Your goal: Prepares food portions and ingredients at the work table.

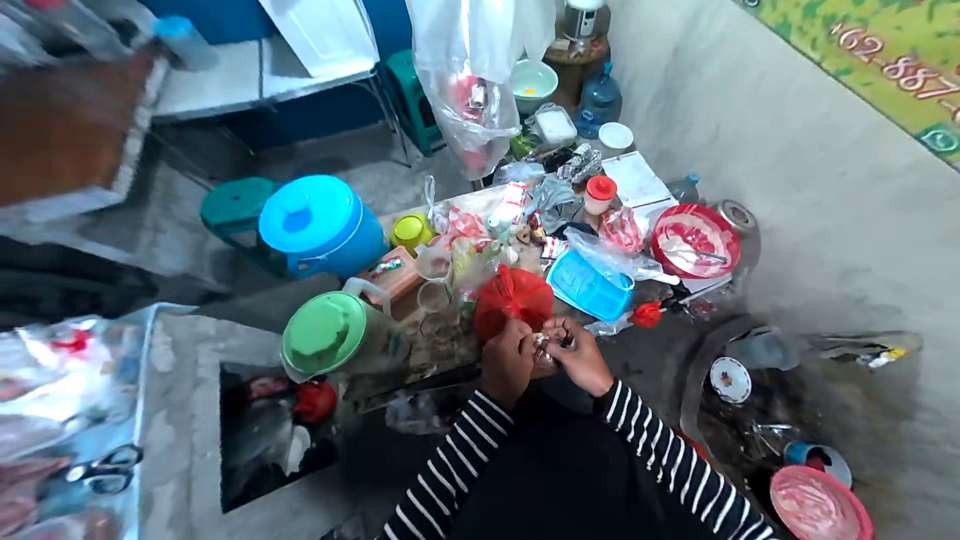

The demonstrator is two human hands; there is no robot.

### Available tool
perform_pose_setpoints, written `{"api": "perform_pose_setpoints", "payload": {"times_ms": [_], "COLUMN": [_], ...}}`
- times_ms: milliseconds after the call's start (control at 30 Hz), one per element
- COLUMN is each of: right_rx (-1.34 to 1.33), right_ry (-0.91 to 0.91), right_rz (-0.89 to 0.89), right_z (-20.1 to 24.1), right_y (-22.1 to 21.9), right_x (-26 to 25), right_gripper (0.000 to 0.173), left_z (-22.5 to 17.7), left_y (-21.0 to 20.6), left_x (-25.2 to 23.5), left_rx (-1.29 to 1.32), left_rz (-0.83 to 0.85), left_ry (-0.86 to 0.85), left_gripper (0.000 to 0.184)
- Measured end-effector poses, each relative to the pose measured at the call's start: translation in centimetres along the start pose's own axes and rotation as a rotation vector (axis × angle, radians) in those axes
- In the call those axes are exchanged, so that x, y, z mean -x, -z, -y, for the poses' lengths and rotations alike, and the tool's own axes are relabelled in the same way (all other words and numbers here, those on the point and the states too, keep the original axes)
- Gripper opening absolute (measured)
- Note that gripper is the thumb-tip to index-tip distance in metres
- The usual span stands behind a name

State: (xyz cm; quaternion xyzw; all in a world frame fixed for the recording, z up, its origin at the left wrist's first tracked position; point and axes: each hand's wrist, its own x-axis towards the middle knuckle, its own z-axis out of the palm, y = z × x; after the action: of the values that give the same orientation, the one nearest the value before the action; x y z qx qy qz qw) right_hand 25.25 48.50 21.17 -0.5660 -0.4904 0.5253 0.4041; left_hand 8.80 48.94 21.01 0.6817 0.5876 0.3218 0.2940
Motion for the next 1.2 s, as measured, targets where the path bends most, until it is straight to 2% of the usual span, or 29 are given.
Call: {"api": "perform_pose_setpoints", "payload": {"times_ms": [100, 167, 300, 467, 633, 767, 1000, 1100, 1200], "right_rx": [-0.076, -0.089, -0.046, -0.165, -0.161, 0.067, 0.575, 0.724, 0.763], "right_ry": [0.039, 0.06, 0.091, 0.025, 0.108, 0.187, 0.291, 0.226, 0.123], "right_rz": [0.001, -0.054, -0.121, -0.157, -0.164, -0.074, -0.065, 0.027, 0.054], "right_z": [-0.6, -0.7, -0.4, -0.6, -1.6, -1.2, 0.2, 1.4, 2.7], "right_y": [1.7, 2.1, 2.8, 3.3, 2.5, 2.1, 0.2, -0.7, -0.9], "right_x": [-0.1, -0.1, -0.1, 0.0, 0.2, 0.2, -1.0, -2.9, -6.1], "right_gripper": [0.036, 0.035, 0.031, 0.031, 0.033, 0.032, 0.028, 0.018, 0.02], "left_z": [0.4, 0.7, 0.3, 0.0, 0.5, 0.7, 1.4, 3.2, 4.8], "left_y": [-1.1, -2.2, -3.3, -2.7, -2.8, -2.9, -1.1, -1.3, 0.1], "left_x": [0.2, 0.3, -0.5, -1.0, -1.6, -1.9, -3.4, -5.2, -6.5], "left_rx": [0.1, 0.113, 0.116, 0.088, 0.075, 0.173, 0.291, 0.307, 0.342], "left_rz": [-0.059, -0.083, -0.118, -0.054, -0.028, 0.045, 0.084, 0.065, 0.048], "left_ry": [-0.136, -0.206, -0.19, -0.297, -0.338, -0.259, 0.03, 0.072, 0.167], "left_gripper": [0.014, 0.019, 0.019, 0.02, 0.018, 0.016, 0.017, 0.019, 0.029]}}
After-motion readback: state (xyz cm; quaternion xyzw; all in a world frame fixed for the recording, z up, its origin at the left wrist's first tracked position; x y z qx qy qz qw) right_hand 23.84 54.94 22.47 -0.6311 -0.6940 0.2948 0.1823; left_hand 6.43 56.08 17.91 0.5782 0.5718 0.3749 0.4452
